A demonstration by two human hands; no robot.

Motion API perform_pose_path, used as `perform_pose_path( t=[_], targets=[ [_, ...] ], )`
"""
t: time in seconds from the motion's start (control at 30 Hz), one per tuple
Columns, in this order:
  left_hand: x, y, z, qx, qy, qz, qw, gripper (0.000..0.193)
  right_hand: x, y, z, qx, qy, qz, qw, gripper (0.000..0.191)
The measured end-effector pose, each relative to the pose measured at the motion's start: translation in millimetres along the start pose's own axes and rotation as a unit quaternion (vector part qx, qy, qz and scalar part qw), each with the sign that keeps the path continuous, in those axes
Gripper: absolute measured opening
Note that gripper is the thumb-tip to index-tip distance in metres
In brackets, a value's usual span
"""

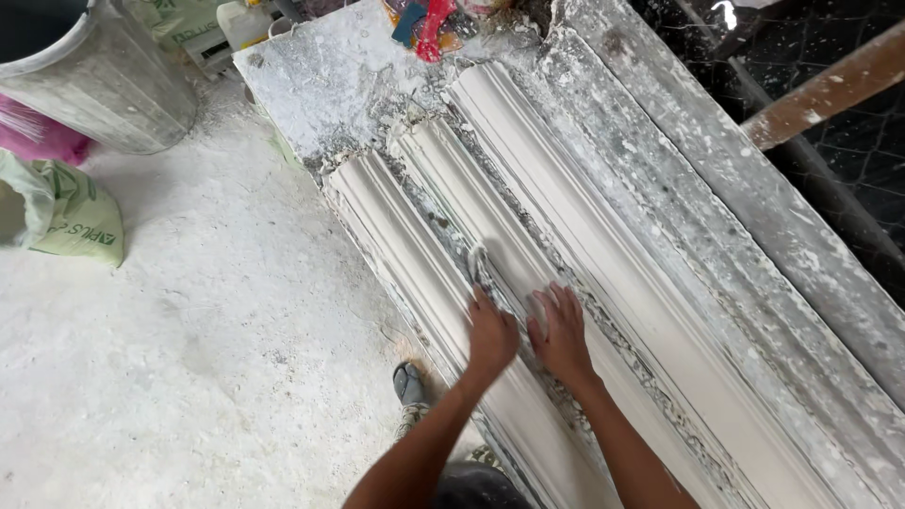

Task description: The person uses a small knife to scrape dried plaster residue off the grooved surfaces of long plaster cornice moldings laid on a work table, working along the flutes and edges of each strip and moving between moldings to clean them.

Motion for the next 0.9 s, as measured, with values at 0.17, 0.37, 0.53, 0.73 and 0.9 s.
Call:
perform_pose_path(
  t=[0.17,0.37,0.53,0.73,0.9],
  targets=[
    [20,-17,58,0.134,-0.069,0.027,0.988,0.065,-28,7,22,-0.021,-0.035,-0.113,0.993,0.060],
    [70,-31,156,0.022,-0.013,0.054,0.998,0.061,-36,13,23,-0.049,-0.044,-0.146,0.987,0.060],
    [42,-12,95,-0.078,-0.003,0.036,0.996,0.057,-34,11,26,-0.063,-0.052,-0.145,0.986,0.060],
    [79,-69,193,0.218,-0.089,0.062,0.970,0.057,-27,4,26,-0.053,-0.025,-0.146,0.988,0.057],
    [74,-43,184,0.022,-0.016,0.078,0.997,0.059,-25,3,28,-0.048,-0.018,-0.151,0.987,0.057]
  ],
)
Point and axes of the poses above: each hand's wrist, its own z-axis towards the middle knuckle, its own x-axis out of the back of the hand, y = z × x, the point moved 9 cm from there along z, towards the middle knuckle, and after that the axes turned 5 degrees about -z, right-handed, at the moved point
